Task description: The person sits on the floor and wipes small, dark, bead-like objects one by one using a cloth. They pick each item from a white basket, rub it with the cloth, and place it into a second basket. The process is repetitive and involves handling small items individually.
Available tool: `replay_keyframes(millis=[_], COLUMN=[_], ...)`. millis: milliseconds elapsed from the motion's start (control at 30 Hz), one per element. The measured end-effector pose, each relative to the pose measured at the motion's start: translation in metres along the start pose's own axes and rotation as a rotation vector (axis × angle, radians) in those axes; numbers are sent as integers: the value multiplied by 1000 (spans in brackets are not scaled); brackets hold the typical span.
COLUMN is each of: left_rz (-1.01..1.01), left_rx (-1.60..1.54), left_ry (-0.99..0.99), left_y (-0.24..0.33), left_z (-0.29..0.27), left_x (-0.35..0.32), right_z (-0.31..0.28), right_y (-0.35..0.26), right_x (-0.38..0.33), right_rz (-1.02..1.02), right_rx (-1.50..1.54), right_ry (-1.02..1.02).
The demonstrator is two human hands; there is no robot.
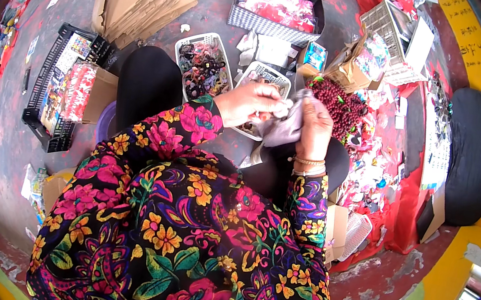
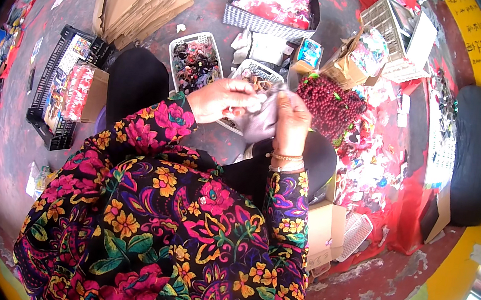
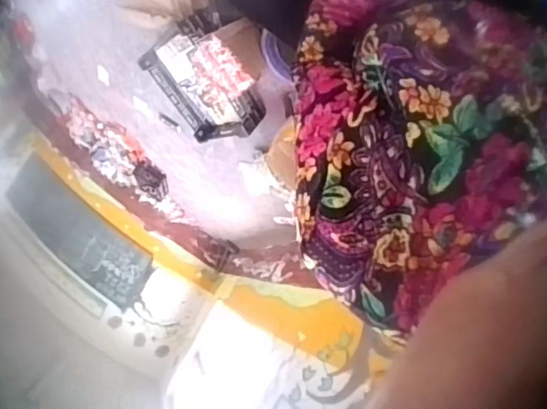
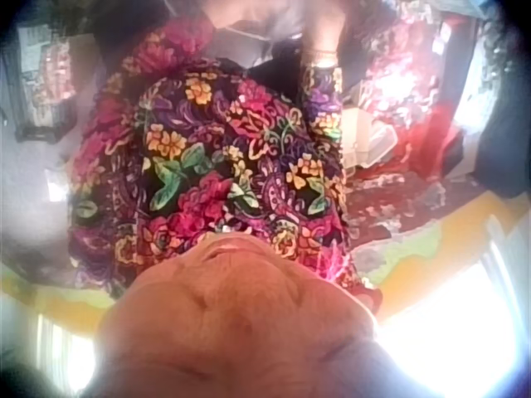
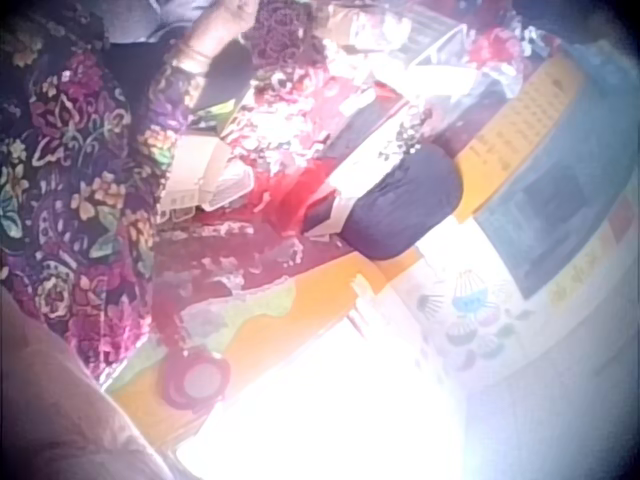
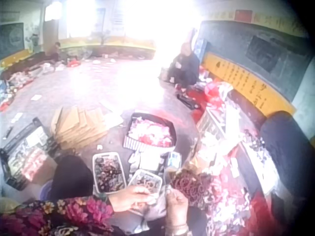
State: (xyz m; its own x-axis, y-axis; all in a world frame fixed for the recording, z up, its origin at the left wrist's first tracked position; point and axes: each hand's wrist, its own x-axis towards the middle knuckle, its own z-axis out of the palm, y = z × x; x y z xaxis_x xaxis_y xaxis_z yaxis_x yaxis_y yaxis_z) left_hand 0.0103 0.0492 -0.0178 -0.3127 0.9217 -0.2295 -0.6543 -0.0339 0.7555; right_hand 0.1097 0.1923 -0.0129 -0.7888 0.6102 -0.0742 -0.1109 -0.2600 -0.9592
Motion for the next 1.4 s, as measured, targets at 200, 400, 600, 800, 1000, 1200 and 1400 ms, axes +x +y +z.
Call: replay_keyframes(millis=[200,400,600,800,1000,1200,1400], left_rz=[-47,-215,-337,-208,-6,143,217], left_rx=[109,350,547,-152,-306,-62,220], left_ry=[413,544,560,455,0,-55,-130], left_y=[-22,-75,-106,-72,-27,16,26], left_z=[-43,-69,-88,-60,-53,-25,-22], left_x=[7,33,59,39,16,-4,-21], right_z=[-27,-24,-32,-32,-25,-28,-12], right_y=[-25,-21,-10,-11,-8,1,-2], right_x=[10,11,17,16,17,20,19], right_rz=[-84,2,38,65,88,145,163], right_rx=[187,236,281,259,266,226,273], right_ry=[283,299,221,195,179,81,-10])
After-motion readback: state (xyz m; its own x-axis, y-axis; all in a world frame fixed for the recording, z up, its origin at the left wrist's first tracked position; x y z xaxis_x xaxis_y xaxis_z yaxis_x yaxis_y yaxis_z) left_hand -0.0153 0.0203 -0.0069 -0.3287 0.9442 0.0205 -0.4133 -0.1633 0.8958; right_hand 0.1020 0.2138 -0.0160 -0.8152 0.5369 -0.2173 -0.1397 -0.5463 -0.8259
